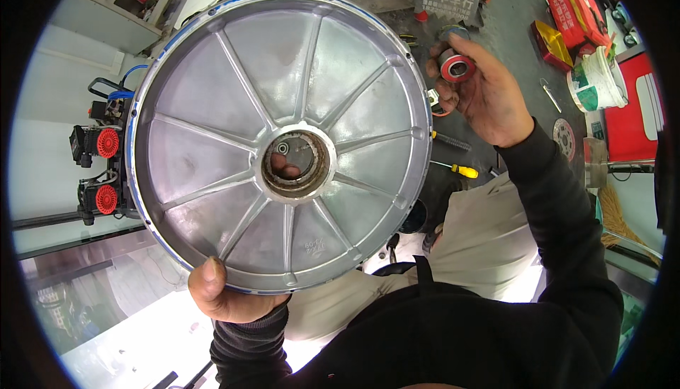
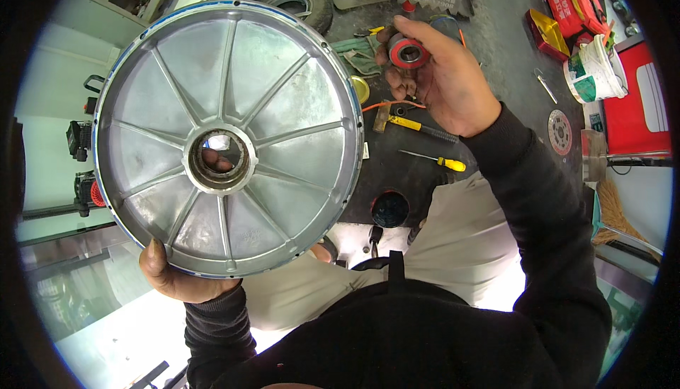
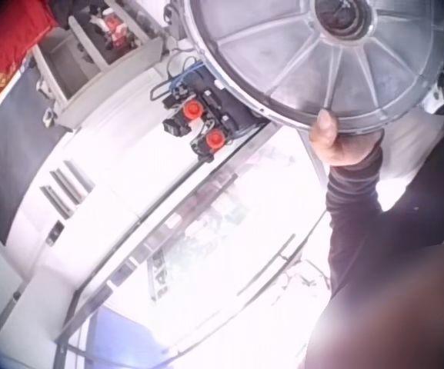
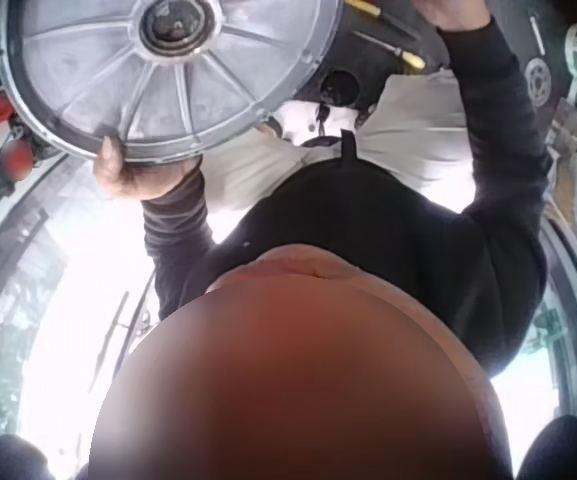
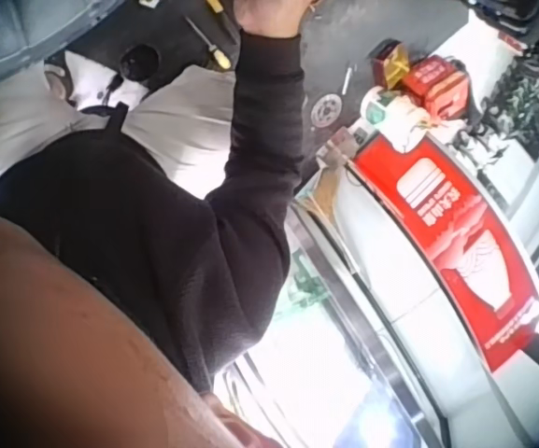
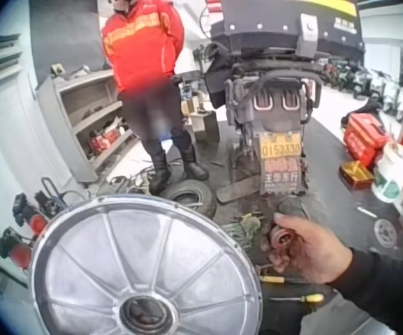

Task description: The person is repairing a motor by removing a bearing from a circular metal part using a screwdriver. They repeatedly pry at the bearing, flip the part over, and continue the removal process.

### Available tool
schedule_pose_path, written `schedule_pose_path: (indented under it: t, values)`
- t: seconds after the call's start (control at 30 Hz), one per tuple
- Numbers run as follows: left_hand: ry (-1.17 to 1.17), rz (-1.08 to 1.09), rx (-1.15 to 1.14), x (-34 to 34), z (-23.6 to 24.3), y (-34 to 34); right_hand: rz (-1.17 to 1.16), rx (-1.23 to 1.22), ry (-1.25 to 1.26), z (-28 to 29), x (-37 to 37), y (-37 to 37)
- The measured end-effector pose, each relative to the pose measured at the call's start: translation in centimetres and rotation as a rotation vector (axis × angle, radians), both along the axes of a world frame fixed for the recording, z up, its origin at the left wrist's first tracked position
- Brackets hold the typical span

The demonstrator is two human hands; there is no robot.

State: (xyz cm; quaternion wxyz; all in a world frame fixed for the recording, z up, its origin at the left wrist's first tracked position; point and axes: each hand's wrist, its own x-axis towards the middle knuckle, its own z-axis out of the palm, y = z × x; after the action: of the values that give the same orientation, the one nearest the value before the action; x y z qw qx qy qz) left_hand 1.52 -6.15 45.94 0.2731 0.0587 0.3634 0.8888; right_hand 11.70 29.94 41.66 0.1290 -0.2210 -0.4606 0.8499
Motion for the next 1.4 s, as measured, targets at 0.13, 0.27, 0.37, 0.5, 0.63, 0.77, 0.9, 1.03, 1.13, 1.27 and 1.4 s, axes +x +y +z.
schedule_pose_path:
  t: [0.13, 0.27, 0.37, 0.5, 0.63, 0.77, 0.9, 1.03, 1.13, 1.27, 1.4]
  values:
    - [0.055, 0.017, -0.006, -0.5, 0.1, 0.7, 0.002, 0.021, -0.012, -0.3, 0.0, 0.2]
    - [0.026, -0.041, 0.074, -1.0, 0.3, 0.7, -0.003, 0.025, -0.048, -0.1, -0.2, 0.0]
    - [0.005, -0.065, 0.060, -0.9, 0.0, 0.4, -0.027, 0.043, -0.065, 0.0, -0.2, -0.4]
    - [0.100, 0.171, -0.079, -1.0, -0.9, 0.1, -0.035, 0.182, -0.094, -1.3, -0.8, 0.0]
    - [0.087, 0.429, -0.223, -2.1, -0.1, -0.4, 0.231, 0.770, -0.307, -7.3, -2.7, 2.0]
    - [0.110, 0.422, -0.253, -4.1, 1.2, -0.1, 0.690, 1.321, -0.497, -18.9, -4.6, 0.7]
    - [0.054, 0.517, -0.300, -5.2, 1.2, -0.1, 1.140, 1.282, -0.707, -28.8, -3.7, -3.6]
    - [-0.051, 0.505, -0.322, -5.9, 0.4, -1.4, 1.191, 1.251, -0.641, -34.1, -3.6, -8.4]
    - [-0.115, 0.478, -0.357, -5.4, -0.1, -2.9, 1.094, 1.191, -0.460, -36.6, -3.8, -11.5]
    - [-0.154, 0.496, -0.402, -5.2, -0.6, -4.2, 0.852, 1.229, -0.332, -38.6, -4.9, -13.2]
    - [-0.134, 0.554, -0.451, -5.8, -0.7, -5.0, 1.123, 1.366, -0.425, -39.2, -6.3, -10.2]
